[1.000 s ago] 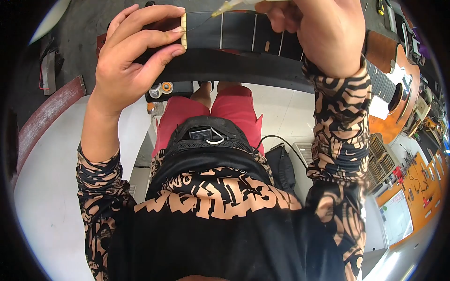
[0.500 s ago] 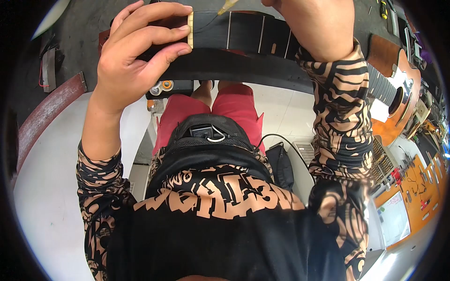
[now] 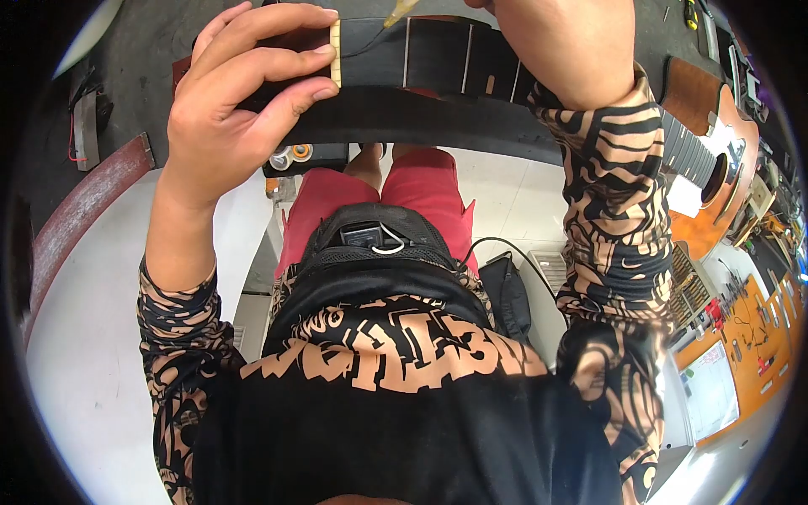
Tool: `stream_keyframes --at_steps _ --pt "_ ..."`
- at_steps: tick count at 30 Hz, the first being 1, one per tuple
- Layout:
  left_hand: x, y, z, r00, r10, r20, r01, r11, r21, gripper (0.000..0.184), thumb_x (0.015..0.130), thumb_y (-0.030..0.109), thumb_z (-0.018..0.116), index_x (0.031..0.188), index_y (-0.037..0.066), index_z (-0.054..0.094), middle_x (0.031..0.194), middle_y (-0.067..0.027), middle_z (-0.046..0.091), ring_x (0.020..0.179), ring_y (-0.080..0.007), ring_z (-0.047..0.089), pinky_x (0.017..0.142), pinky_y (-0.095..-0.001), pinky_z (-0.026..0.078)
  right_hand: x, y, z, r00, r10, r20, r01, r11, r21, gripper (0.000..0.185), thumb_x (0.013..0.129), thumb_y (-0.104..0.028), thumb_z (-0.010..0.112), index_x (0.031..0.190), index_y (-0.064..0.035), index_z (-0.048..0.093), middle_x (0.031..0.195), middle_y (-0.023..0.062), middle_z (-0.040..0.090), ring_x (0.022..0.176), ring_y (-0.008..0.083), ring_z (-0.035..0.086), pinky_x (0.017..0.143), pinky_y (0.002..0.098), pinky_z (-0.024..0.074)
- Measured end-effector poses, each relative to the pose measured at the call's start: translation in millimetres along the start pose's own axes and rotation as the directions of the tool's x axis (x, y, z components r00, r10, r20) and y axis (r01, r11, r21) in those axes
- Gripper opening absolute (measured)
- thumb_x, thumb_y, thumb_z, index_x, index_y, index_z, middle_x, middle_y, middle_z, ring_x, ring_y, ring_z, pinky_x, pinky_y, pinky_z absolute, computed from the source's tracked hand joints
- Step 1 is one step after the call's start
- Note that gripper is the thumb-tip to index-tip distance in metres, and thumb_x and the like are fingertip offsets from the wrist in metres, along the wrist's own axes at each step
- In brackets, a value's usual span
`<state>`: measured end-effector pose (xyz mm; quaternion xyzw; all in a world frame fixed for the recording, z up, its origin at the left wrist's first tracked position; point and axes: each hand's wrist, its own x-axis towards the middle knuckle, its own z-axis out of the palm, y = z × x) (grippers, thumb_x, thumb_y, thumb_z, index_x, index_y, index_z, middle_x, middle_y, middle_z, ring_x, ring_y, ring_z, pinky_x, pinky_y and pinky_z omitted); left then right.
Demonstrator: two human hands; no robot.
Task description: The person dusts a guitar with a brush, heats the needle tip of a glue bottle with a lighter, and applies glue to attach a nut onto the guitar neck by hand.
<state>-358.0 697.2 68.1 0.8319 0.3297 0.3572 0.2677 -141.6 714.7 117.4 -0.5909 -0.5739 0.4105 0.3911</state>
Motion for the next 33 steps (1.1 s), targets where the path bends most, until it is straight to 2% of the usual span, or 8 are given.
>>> stream_keyframes --at_steps 3,15,18,19,22,24,27,33 --pt "2.3 2.6 -2.2 1.0 -0.024 0.014 0.024 0.999 -0.027 0.019 0.066 0.009 0.081 0.079 0.005 0.068 0.103 -0.0088 0.068 0.091 -0.0225 0.065 0.09 -0.0455 0.038 -0.3 -0.7 2.2 1.0 0.001 -0.024 -0.002 0.999 -0.04 0.02 0.085 -0.023 0.064 0.081 -0.0029 0.062 0.061 -0.0013 0.055 0.048 0.0051 0.044 0.045 0.0208 0.0307" --pt "-1.8 -2.3 -1.4 1.0 -0.004 0.001 0.004 1.0 0.0 0.019 0.065 0.008 0.081 0.079 0.004 0.068 0.102 -0.0095 0.069 0.092 -0.0222 0.065 0.09 -0.0433 0.039 0.7 -0.9 12.6 0.999 0.029 -0.038 -0.028 0.999 0.024 0.02 0.085 -0.022 0.066 0.081 -0.003 0.062 0.064 -0.0014 0.057 0.053 0.0054 0.049 0.048 0.0206 0.0347" --pt "4.0 4.5 -3.3 0.999 -0.04 0.02 0.041 0.999 -0.021 0.019 0.064 0.008 0.081 0.077 0.005 0.068 0.102 -0.01 0.069 0.092 -0.0221 0.065 0.089 -0.0432 0.039 1.0 3.4 3.6 0.999 -0.03 -0.044 0.028 0.999 -0.04 0.021 0.085 -0.022 0.066 0.079 -0.0028 0.062 0.064 -0.0017 0.057 0.054 0.0047 0.049 0.049 0.0207 0.0353" --pt "4.8 5.2 -4.2 0.998 -0.051 0.026 0.052 0.998 -0.028 0.019 0.063 0.007 0.081 0.076 0.005 0.068 0.102 -0.0101 0.069 0.092 -0.0221 0.065 0.089 -0.0432 0.039 5.0 11.4 -0.1 0.999 -0.042 -0.015 0.042 0.999 -0.009 0.021 0.085 -0.022 0.067 0.078 -0.0025 0.062 0.063 -0.0019 0.057 0.055 0.0043 0.049 0.049 0.0207 0.0353" --pt "3.6 3.6 -4.1 0.998 -0.043 0.044 0.044 0.999 -0.024 0.02 0.066 0.009 0.081 0.082 0.004 0.07 0.102 -0.0102 0.069 0.092 -0.0229 0.065 0.09 -0.0438 0.039 0.7 -5.8 0.5 0.999 -0.047 0.026 0.046 0.998 0.035 0.022 0.085 -0.021 0.067 0.077 -0.0018 0.062 0.063 -0.0022 0.057 0.056 0.0037 0.049 0.05 0.0207 0.0356" --pt "0.3 -0.6 -4.9 0.994 0.025 0.102 -0.033 0.997 0.075 0.024 0.067 0.006 0.08 0.086 0.0 0.069 0.105 -0.0128 0.069 0.097 -0.0244 0.066 0.096 -0.0406 0.044 0.7 -5.7 3.9 0.998 -0.037 0.043 0.035 0.998 0.046 0.022 0.085 -0.021 0.068 0.077 -0.0014 0.062 0.064 -0.0022 0.057 0.057 0.0036 0.049 0.05 0.0207 0.0359" --pt "-1.5 -4.3 -6.0 0.994 0.036 0.101 -0.039 0.999 0.036 0.023 0.069 0.008 0.079 0.089 0.002 0.071 0.107 -0.0107 0.069 0.099 -0.0227 0.065 0.094 -0.0384 0.042 4.1 13.7 8.0 0.989 -0.149 0.008 0.147 0.983 0.108 0.022 0.085 -0.02 0.068 0.077 -0.0009 0.062 0.064 -0.002 0.057 0.057 0.0036 0.049 0.051 0.0209 0.0369" --pt "-1.3 -4.0 -6.1 0.993 0.041 0.106 -0.048 0.997 0.067 0.023 0.068 0.006 0.079 0.089 0.001 0.071 0.106 -0.0116 0.069 0.099 -0.0235 0.065 0.093 -0.0391 0.043 -4.5 4.9 23.4 0.98 -0.124 -0.153 0.153 0.969 0.194 0.022 0.086 -0.019 0.067 0.076 -0.0002 0.062 0.064 -0.002 0.057 0.058 0.0026 0.048 0.05 0.0202 0.0363"
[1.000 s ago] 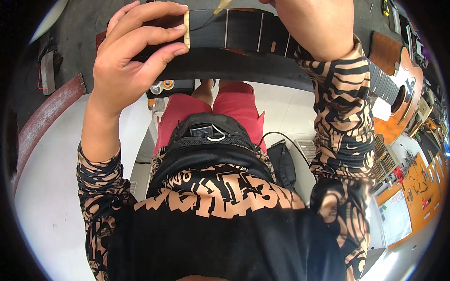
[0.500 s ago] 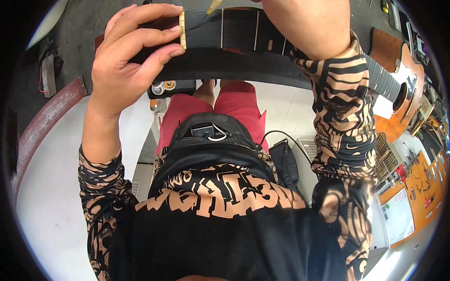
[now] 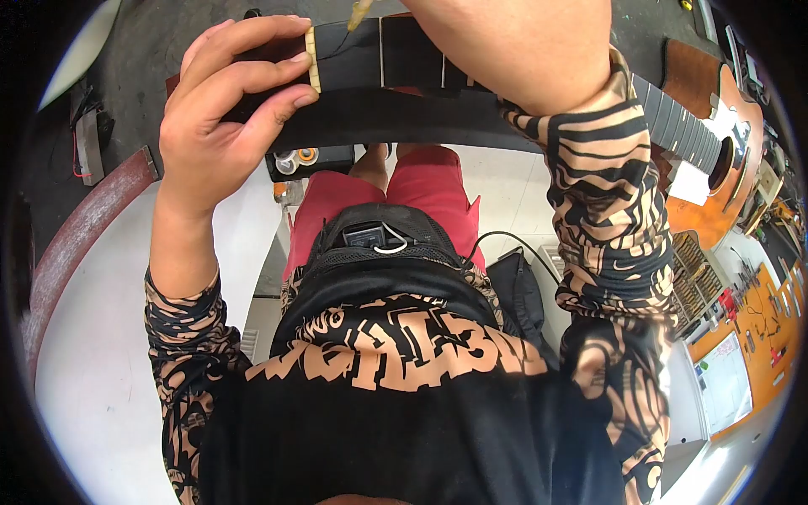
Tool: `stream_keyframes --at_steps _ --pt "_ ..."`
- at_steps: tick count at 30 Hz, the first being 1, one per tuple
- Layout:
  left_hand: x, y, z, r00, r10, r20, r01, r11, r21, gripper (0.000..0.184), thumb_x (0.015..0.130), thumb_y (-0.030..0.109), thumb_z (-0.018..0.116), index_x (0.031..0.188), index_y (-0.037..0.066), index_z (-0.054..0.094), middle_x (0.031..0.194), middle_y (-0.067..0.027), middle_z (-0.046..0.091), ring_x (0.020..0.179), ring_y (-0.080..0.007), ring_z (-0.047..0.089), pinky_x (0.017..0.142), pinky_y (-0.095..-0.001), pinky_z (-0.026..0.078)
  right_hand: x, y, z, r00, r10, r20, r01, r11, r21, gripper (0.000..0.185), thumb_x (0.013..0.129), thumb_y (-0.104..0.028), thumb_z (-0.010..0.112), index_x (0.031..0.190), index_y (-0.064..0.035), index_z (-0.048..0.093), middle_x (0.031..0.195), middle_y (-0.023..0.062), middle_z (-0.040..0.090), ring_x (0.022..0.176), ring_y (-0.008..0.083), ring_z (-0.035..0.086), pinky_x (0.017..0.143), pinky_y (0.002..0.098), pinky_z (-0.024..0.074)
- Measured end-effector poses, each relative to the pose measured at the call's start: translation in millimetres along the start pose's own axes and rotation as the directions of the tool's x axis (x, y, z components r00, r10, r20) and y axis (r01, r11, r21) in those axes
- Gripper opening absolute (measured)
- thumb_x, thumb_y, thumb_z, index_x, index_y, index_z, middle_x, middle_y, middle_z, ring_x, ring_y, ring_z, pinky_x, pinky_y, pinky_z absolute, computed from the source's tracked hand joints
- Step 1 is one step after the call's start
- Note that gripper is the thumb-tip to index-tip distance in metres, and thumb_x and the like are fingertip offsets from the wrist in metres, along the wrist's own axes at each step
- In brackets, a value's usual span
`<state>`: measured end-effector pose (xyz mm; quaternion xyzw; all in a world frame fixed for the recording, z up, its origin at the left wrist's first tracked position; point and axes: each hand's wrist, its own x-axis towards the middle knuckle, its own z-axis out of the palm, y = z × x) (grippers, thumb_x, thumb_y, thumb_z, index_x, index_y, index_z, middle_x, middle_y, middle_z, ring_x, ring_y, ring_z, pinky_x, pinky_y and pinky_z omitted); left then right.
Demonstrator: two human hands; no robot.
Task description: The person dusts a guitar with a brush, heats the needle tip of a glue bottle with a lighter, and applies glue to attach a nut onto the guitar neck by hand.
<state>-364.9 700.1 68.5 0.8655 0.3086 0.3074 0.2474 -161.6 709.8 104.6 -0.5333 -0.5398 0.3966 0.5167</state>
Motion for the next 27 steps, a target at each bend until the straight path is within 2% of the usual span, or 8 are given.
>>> stream_keyframes --at_steps 3,9,18,21,27 --pt "0.5 -0.8 -0.4 1.0 0.006 -0.004 -0.006 0.999 -0.032 0.023 0.067 0.006 0.079 0.088 0.0 0.07 0.106 -0.0122 0.069 0.099 -0.024 0.065 0.093 -0.0391 0.043 7.9 7.9 -12.4 0.987 -0.002 0.163 0.002 1.0 0.004 0.021 0.086 -0.018 0.067 0.076 0.0 0.062 0.064 -0.0019 0.057 0.057 0.0023 0.048 0.049 0.02 0.0358" --pt "-0.5 -1.5 -0.3 1.0 -0.004 -0.004 0.003 0.999 -0.041 0.023 0.067 0.005 0.079 0.088 0.0 0.07 0.106 -0.0124 0.069 0.099 -0.0242 0.065 0.092 -0.0388 0.043 6.4 3.4 -9.1 0.987 -0.042 0.152 0.055 0.996 -0.077 0.021 0.087 -0.018 0.066 0.075 -0.0005 0.062 0.062 -0.002 0.057 0.057 0.0019 0.048 0.049 0.0201 0.0358" --pt "-1.4 -2.4 -1.8 1.0 0.003 0.001 -0.003 1.0 -0.029 0.023 0.067 0.005 0.079 0.088 0.0 0.07 0.106 -0.0119 0.069 0.098 -0.0236 0.065 0.092 -0.0382 0.042 9.1 4.1 -7.8 0.978 -0.056 0.203 0.067 0.997 -0.048 0.021 0.086 -0.016 0.066 0.073 -0.0007 0.061 0.061 -0.0007 0.058 0.055 0.0027 0.049 0.047 0.0205 0.0359" --pt "-2.5 -3.0 -2.3 1.0 -0.008 0.009 0.008 0.999 -0.035 0.023 0.068 0.005 0.079 0.088 0.0 0.071 0.106 -0.0118 0.069 0.098 -0.0236 0.065 0.093 -0.0384 0.042 6.8 2.9 -4.1 0.985 -0.08 0.153 0.093 0.992 -0.086 0.021 0.086 -0.016 0.066 0.073 -0.0009 0.06 0.061 -0.0009 0.057 0.055 0.0026 0.049 0.047 0.0204 0.0359" --pt "-2.9 -2.8 -1.6 1.0 -0.01 -0.001 0.01 1.0 -0.022 0.022 0.068 0.005 0.079 0.088 0.001 0.071 0.107 -0.0117 0.069 0.099 -0.0232 0.065 0.094 -0.0388 0.042 9.4 7.6 -8.8 0.981 -0.05 0.188 0.052 0.999 -0.005 0.021 0.087 -0.016 0.065 0.074 -0.0001 0.061 0.061 -0.0008 0.057 0.055 0.0027 0.049 0.047 0.0203 0.0362"
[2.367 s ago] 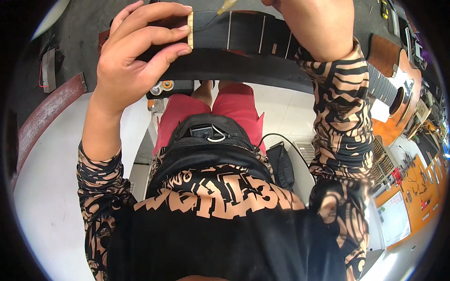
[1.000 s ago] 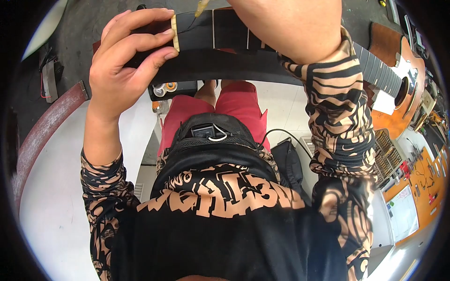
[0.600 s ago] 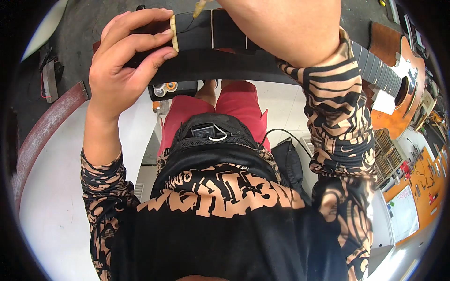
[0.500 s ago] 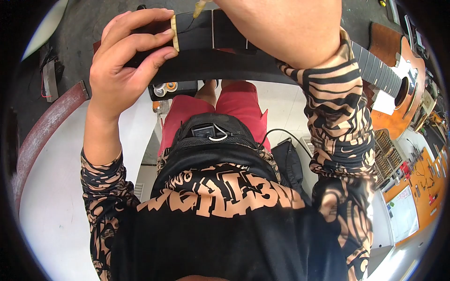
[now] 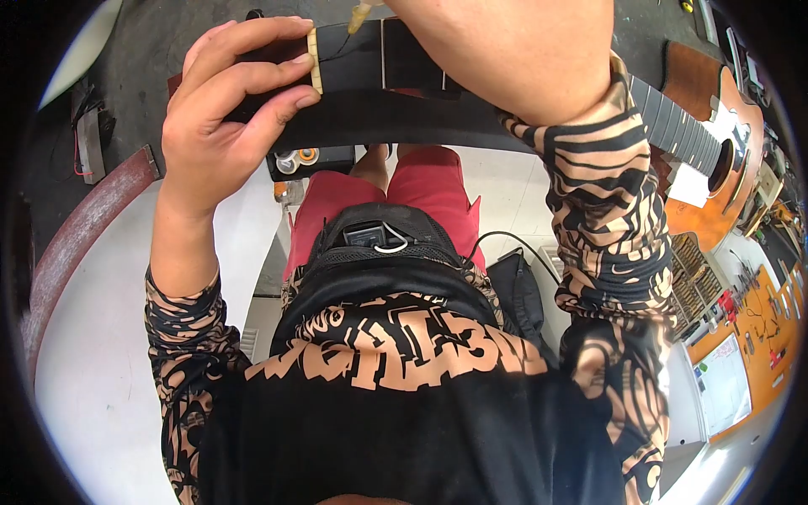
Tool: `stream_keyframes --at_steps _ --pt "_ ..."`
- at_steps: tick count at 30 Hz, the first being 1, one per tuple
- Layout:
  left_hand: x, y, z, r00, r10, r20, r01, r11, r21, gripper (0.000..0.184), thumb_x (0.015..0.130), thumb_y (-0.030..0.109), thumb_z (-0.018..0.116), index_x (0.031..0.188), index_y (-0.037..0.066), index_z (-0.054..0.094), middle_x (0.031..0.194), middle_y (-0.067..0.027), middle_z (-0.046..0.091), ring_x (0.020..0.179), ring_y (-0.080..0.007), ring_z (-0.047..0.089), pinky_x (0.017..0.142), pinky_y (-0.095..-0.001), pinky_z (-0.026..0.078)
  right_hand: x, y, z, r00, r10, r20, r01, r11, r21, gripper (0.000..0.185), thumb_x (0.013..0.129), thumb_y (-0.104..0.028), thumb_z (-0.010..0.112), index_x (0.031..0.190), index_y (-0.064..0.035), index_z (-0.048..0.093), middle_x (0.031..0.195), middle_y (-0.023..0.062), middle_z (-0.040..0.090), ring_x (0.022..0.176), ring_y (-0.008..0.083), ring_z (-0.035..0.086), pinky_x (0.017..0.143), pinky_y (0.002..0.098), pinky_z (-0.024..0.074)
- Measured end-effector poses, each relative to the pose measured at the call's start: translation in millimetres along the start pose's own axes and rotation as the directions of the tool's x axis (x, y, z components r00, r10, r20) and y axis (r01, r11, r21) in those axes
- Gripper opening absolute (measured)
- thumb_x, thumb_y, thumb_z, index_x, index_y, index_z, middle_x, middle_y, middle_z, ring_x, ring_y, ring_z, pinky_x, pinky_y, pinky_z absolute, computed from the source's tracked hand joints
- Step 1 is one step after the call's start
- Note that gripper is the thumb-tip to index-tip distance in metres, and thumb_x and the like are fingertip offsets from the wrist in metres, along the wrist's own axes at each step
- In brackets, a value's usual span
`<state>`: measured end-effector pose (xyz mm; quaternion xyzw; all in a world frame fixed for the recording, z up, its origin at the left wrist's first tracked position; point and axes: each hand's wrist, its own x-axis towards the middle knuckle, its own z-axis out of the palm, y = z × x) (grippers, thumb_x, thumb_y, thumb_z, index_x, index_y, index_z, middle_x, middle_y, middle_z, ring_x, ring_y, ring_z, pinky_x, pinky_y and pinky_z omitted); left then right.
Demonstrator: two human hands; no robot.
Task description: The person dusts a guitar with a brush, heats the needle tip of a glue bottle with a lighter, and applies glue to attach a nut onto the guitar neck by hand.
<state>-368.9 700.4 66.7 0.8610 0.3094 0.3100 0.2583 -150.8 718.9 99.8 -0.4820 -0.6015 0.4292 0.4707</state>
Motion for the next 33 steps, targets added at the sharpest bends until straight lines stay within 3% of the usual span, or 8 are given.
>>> stream_keyframes --at_steps 6,9,12,21,24,27,30,33 --pt "1.7 2.3 1.5 1.0 -0.002 0.002 0.002 1.0 0.005 0.023 0.068 0.006 0.079 0.089 0.001 0.071 0.107 -0.0114 0.069 0.099 -0.0231 0.064 0.094 -0.0394 0.042 -5.9 -10.9 7.1 0.997 0.039 -0.059 -0.039 0.999 -0.002 0.022 0.087 -0.017 0.066 0.074 0.0003 0.062 0.061 0.0002 0.058 0.054 0.0035 0.051 0.047 0.021 0.0376" --pt "1.5 1.6 1.9 1.0 0.005 -0.005 -0.005 1.0 -0.002 0.023 0.068 0.006 0.079 0.089 0.001 0.071 0.107 -0.0112 0.069 0.099 -0.0233 0.064 0.094 -0.0396 0.041 -3.4 -19.7 11.2 0.996 -0.043 -0.083 0.031 0.99 -0.14 0.024 0.087 -0.016 0.066 0.071 0.0001 0.061 0.059 0.0007 0.058 0.053 0.0041 0.053 0.045 0.0212 0.0381" --pt "1.1 1.9 1.3 1.0 0.002 0.0 -0.002 1.0 -0.004 0.023 0.068 0.006 0.079 0.089 0.002 0.071 0.107 -0.0104 0.069 0.098 -0.0231 0.064 0.095 -0.04 0.041 0.5 -20.0 7.3 0.999 0.026 0.027 -0.023 0.996 -0.083 0.025 0.087 -0.015 0.066 0.068 -0.0002 0.06 0.058 0.0004 0.058 0.052 0.0043 0.053 0.044 0.0211 0.0382" --pt "0.2 2.5 2.1 1.0 -0.009 -0.008 0.009 1.0 -0.004 0.023 0.068 0.007 0.079 0.089 0.002 0.071 0.107 -0.009 0.069 0.098 -0.0223 0.065 0.096 -0.0404 0.04 1.3 -20.7 8.0 0.999 0.017 0.047 -0.012 0.995 -0.102 0.024 0.087 -0.015 0.065 0.068 -0.0004 0.06 0.058 -0.0002 0.057 0.052 0.0034 0.052 0.045 0.0207 0.038" --pt "-0.7 0.5 1.0 1.0 -0.004 -0.009 0.004 1.0 -0.001 0.022 0.068 0.007 0.079 0.089 0.003 0.071 0.107 -0.009 0.069 0.098 -0.0221 0.065 0.096 -0.0404 0.04 -3.1 -22.0 16.9 0.991 0.046 -0.123 -0.068 0.982 -0.177 0.025 0.087 -0.015 0.065 0.068 -0.0004 0.059 0.058 -0.0009 0.057 0.052 0.0034 0.051 0.045 0.0208 0.0369" --pt "-1.3 0.5 1.2 1.0 -0.016 -0.008 0.016 1.0 0.0 0.022 0.069 0.008 0.079 0.089 0.003 0.071 0.108 -0.0089 0.069 0.099 -0.022 0.065 0.097 -0.0404 0.039 -0.8 -3.9 3.8 0.999 0.03 -0.04 -0.032 0.998 -0.051 0.022 0.086 -0.015 0.065 0.07 -0.0011 0.06 0.06 -0.0019 0.056 0.052 0.0033 0.049 0.046 0.0205 0.0356" --pt "-1.7 0.0 0.8 1.0 -0.008 -0.011 0.009 1.0 0.014 0.022 0.069 0.009 0.079 0.089 0.003 0.072 0.108 -0.0085 0.069 0.099 -0.0215 0.065 0.097 -0.0406 0.039 -1.1 -0.6 2.9 0.992 0.011 -0.125 -0.013 1.0 -0.019 0.02 0.086 -0.017 0.064 0.075 -0.0012 0.06 0.062 -0.0028 0.056 0.051 0.0035 0.048 0.045 0.0209 0.0334" --pt "-2.0 1.5 1.3 0.999 -0.034 -0.004 0.034 0.999 0.012 0.021 0.07 0.009 0.079 0.089 0.004 0.072 0.108 -0.008 0.069 0.099 -0.0209 0.065 0.098 -0.0408 0.039 -1.7 -27.2 -1.2 0.938 0.231 -0.26 -0.245 0.969 -0.025 0.022 0.089 -0.024 0.059 0.082 -0.0039 0.061 0.064 -0.0026 0.055 0.047 0.0044 0.044 0.042 0.02 0.0292"
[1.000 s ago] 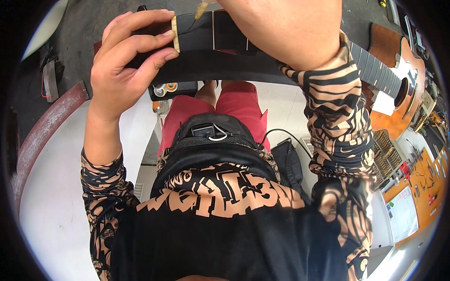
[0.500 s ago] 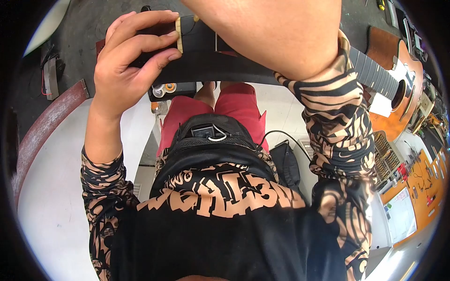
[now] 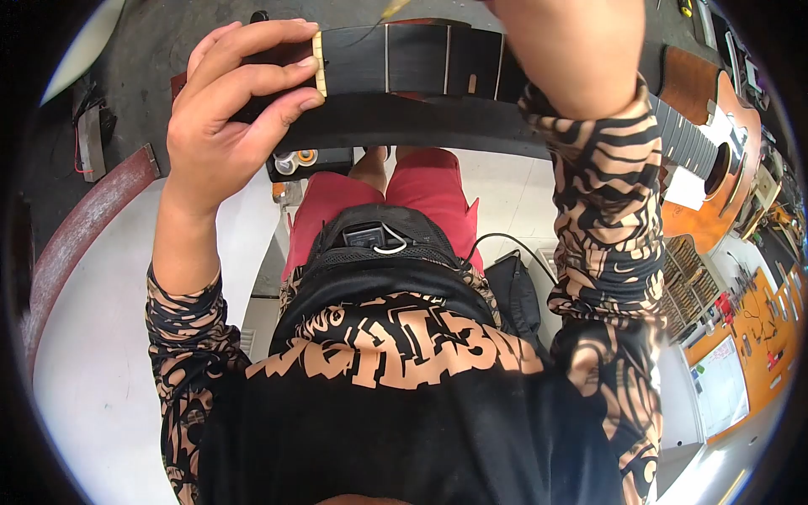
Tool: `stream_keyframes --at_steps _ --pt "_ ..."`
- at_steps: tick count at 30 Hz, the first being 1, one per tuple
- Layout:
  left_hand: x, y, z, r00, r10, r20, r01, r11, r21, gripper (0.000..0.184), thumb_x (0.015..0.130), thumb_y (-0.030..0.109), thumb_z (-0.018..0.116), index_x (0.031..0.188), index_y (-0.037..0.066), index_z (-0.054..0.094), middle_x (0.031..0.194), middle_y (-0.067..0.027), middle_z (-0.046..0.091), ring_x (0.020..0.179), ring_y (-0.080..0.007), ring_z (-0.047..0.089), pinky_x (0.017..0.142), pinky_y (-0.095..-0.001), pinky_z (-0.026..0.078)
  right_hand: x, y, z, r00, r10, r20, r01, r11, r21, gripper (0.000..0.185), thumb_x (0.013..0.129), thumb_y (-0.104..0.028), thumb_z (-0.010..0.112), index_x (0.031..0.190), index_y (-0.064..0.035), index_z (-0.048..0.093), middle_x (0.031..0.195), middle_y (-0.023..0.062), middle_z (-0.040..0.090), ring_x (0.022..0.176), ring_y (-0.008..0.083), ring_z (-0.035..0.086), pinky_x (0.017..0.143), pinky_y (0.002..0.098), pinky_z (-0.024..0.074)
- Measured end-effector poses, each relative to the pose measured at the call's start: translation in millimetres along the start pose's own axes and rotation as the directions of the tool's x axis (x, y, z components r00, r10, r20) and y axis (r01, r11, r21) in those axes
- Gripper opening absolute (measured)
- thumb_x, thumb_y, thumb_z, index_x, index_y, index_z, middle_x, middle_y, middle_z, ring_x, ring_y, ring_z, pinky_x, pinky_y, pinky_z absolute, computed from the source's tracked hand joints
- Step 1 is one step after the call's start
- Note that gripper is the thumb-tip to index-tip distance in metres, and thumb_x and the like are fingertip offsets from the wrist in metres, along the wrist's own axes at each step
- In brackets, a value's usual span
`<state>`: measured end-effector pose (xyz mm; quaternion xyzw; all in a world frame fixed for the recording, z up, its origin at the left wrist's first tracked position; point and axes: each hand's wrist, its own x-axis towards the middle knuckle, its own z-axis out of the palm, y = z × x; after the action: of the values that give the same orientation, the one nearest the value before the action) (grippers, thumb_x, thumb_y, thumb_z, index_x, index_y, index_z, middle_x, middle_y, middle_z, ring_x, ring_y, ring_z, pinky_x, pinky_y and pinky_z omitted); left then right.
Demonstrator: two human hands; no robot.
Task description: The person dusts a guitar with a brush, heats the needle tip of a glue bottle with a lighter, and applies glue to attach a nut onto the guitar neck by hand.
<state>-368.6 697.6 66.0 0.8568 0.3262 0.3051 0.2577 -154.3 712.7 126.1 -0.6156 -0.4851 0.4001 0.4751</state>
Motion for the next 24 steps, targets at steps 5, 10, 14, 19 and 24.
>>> stream_keyframes --at_steps 5,10,14,19,24 --pt "-0.9 -2.6 -1.0 1.0 0.017 0.005 -0.017 1.0 0.009 0.021 0.071 0.01 0.079 0.09 0.005 0.072 0.109 -0.0076 0.069 0.099 -0.0207 0.065 0.098 -0.0412 0.039 5.4 25.2 -46.4 0.978 0.049 0.2 -0.132 0.895 0.427 0.024 0.095 -0.028 0.053 0.097 -0.0048 0.06 0.076 0.0027 0.059 0.053 0.0084 0.046 0.051 0.0223 0.0386" --pt "-3.3 -1.4 -3.0 1.0 0.016 0.015 -0.017 1.0 0.018 0.02 0.071 0.01 0.079 0.09 0.005 0.072 0.11 -0.0075 0.069 0.099 -0.0209 0.065 0.097 -0.0414 0.039 -6.7 40.6 -97.5 0.936 0.09 0.341 -0.304 0.695 0.652 0.04 0.098 -0.028 0.045 0.118 0.0059 0.053 0.088 0.0078 0.048 0.073 0.0128 0.04 0.067 0.027 0.0326" --pt "-3.5 1.1 -5.3 0.999 0.034 0.032 -0.035 0.998 0.043 0.02 0.071 0.009 0.078 0.09 0.005 0.071 0.11 -0.0076 0.069 0.099 -0.0214 0.065 0.097 -0.0412 0.04 -24.4 50.4 -118.5 0.963 0.056 0.264 -0.238 0.639 0.732 0.04 0.095 -0.027 0.052 0.118 0.0052 0.056 0.098 0.0173 0.063 0.076 0.0173 0.054 0.072 0.0298 0.0404" --pt "-0.5 3.0 -5.9 0.998 0.038 0.048 -0.04 0.999 0.036 0.02 0.071 0.009 0.078 0.09 0.004 0.071 0.11 -0.0092 0.068 0.098 -0.0221 0.065 0.096 -0.0407 0.04 -23.6 57.6 -136.3 0.952 0.041 0.303 -0.274 0.555 0.785 0.044 0.097 -0.032 0.044 0.117 0.0049 0.058 0.097 0.0139 0.06 0.08 0.0174 0.047 0.077 0.0333 0.0348" --pt "2.3 6.3 -3.4 0.998 0.043 0.046 -0.045 0.999 0.03 0.021 0.071 0.007 0.078 0.09 0.003 0.07 0.11 -0.0107 0.068 0.097 -0.0231 0.065 0.094 -0.0406 0.042 -20.6 60.0 -132.8 0.97 -0.007 0.242 -0.188 0.611 0.769 0.041 0.097 -0.029 0.044 0.114 0.0056 0.057 0.099 0.0117 0.055 0.082 0.0164 0.049 0.088 0.0412 0.0388"
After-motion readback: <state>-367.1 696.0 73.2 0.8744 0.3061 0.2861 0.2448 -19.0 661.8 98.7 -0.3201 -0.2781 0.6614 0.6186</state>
